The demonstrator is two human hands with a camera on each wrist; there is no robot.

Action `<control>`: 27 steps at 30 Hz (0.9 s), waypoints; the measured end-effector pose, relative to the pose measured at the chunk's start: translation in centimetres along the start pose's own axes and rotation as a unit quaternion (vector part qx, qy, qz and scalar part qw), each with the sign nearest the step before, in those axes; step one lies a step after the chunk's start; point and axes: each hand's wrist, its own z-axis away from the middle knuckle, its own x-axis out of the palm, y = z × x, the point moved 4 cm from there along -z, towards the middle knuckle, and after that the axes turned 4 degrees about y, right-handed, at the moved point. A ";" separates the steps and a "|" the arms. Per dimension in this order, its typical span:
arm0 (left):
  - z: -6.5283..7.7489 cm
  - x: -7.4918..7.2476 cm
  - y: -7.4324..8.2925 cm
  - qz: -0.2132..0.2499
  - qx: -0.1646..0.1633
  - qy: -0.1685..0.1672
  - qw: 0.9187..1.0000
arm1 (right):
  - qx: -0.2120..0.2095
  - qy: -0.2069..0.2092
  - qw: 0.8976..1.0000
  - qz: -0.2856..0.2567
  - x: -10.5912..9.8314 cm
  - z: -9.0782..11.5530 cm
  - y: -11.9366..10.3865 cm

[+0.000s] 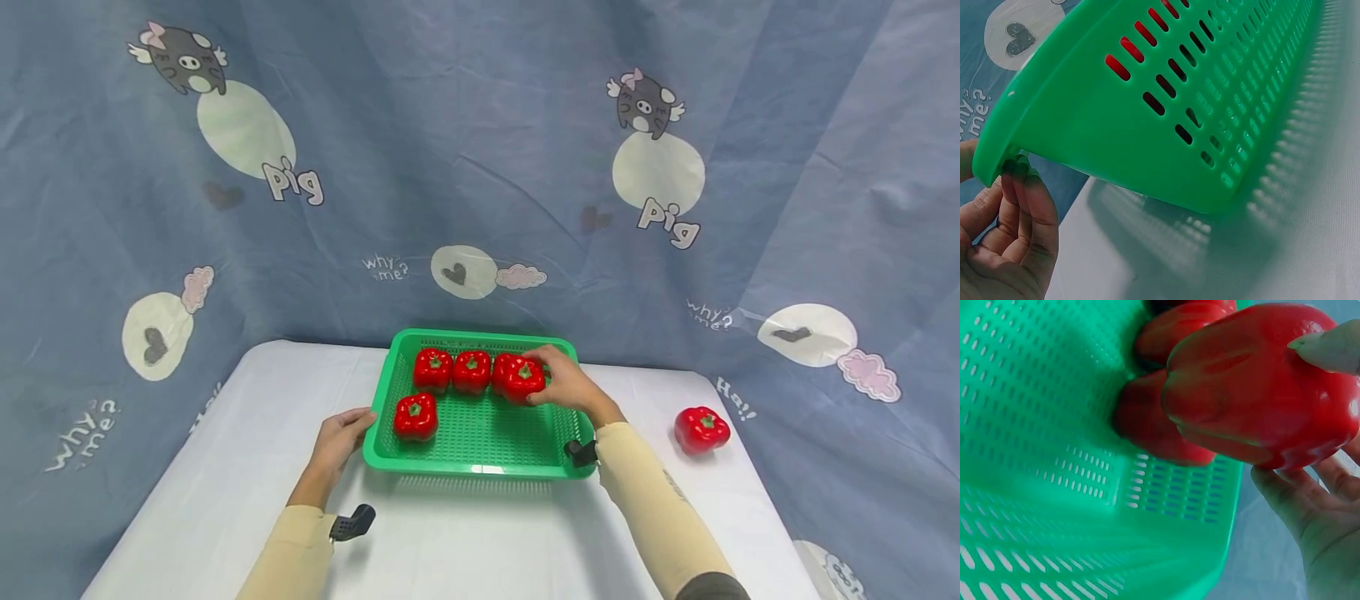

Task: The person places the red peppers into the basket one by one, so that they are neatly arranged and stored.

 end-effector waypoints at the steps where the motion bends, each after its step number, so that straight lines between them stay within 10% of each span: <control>1: 0.0 0.0 0.0 -0.002 -0.001 0.000 1.000 | -0.004 -0.004 1.000 0.009 0.2 -0.2 -0.1; 27: -0.2 0.0 0.0 -0.001 0.004 0.002 1.000 | -0.037 -0.094 0.993 0.060 6.0 -3.7 -3.0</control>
